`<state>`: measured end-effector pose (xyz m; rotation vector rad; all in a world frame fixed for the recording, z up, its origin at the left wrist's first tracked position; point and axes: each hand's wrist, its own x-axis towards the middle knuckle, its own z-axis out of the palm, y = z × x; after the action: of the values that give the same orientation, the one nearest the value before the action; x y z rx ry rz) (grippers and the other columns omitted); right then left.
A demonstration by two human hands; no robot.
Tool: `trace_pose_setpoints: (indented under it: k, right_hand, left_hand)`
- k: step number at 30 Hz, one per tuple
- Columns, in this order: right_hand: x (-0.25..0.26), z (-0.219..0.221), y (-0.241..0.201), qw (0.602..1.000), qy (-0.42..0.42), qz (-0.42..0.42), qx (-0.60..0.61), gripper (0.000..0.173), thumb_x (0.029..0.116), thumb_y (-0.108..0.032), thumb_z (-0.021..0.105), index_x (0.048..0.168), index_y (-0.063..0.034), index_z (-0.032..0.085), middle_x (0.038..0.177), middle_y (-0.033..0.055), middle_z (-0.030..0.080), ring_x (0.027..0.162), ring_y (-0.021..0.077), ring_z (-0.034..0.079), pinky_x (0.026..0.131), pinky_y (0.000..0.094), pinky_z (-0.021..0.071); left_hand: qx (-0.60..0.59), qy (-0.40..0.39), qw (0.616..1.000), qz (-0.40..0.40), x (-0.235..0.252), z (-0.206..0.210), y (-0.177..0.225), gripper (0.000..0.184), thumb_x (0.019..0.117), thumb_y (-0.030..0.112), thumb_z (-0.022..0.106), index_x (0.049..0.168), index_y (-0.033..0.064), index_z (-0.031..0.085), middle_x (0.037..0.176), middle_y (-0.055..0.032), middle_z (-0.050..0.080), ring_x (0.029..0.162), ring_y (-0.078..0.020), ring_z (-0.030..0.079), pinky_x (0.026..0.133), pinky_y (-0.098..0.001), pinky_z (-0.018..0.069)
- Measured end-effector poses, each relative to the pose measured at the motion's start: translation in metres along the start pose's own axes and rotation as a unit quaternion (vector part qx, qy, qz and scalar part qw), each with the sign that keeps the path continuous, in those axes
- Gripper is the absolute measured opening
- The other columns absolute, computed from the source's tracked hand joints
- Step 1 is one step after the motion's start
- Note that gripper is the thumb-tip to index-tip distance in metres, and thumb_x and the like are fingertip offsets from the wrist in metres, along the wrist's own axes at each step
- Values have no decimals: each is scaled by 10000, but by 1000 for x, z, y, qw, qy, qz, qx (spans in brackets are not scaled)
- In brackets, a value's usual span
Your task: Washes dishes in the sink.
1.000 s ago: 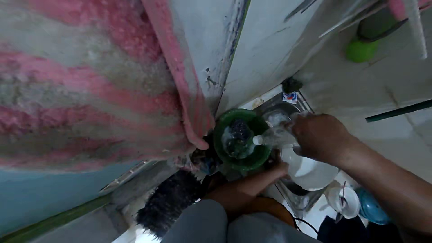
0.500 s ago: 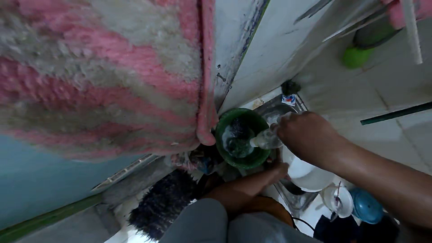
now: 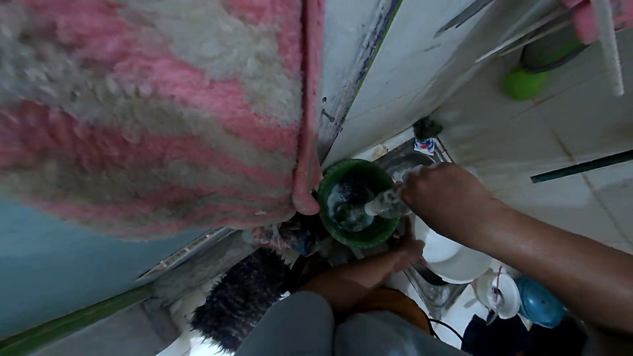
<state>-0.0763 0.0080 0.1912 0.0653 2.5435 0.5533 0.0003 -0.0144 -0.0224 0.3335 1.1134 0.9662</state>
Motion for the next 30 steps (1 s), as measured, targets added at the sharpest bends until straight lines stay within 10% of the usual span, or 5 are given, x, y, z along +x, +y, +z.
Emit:
trace_pose_setpoints:
  k: [5,10,19,25,30]
  right_hand:
    - [-1,9,9,998,-17,20,54,142,859,10,740,982,-59,754,904,162,686,819,355,691,653,494,546]
    - [-12,80,93,939,-12,164,301,591,802,-307,887,1328,-136,682,1290,186,669,1235,435,590,1037,681,434]
    - [85,213,136,474,360,397,699,980,830,-113,840,1592,-57,226,1426,208,524,1216,290,602,956,458,570]
    - [166,239,135,498,409,441,625,991,763,-83,864,1568,21,296,1486,261,498,1367,347,517,1128,480,460]
    - [124,215,92,473,372,450,659,761,856,-87,786,1495,12,385,1316,247,581,1148,333,617,956,480,550]
  left_hand:
    - [-8,-1,1000,-3,-7,-1,6,786,1089,118,440,1631,230,-119,1464,-283,418,978,-293,668,763,-413,586]
    - [37,3,999,-29,-7,-6,13,779,1080,133,455,1640,214,-80,1470,-286,436,1158,-357,621,885,-491,567]
    - [37,28,998,37,5,-22,3,866,1023,67,541,1646,207,-43,1582,-243,315,1008,-315,694,740,-456,625]
    - [55,21,997,53,6,-25,1,818,1039,84,507,1648,202,-26,1623,-197,259,977,-253,692,730,-413,620]
    - [27,8,999,36,3,-25,-2,807,1048,91,501,1645,215,-28,1557,-238,343,947,-272,690,718,-422,616]
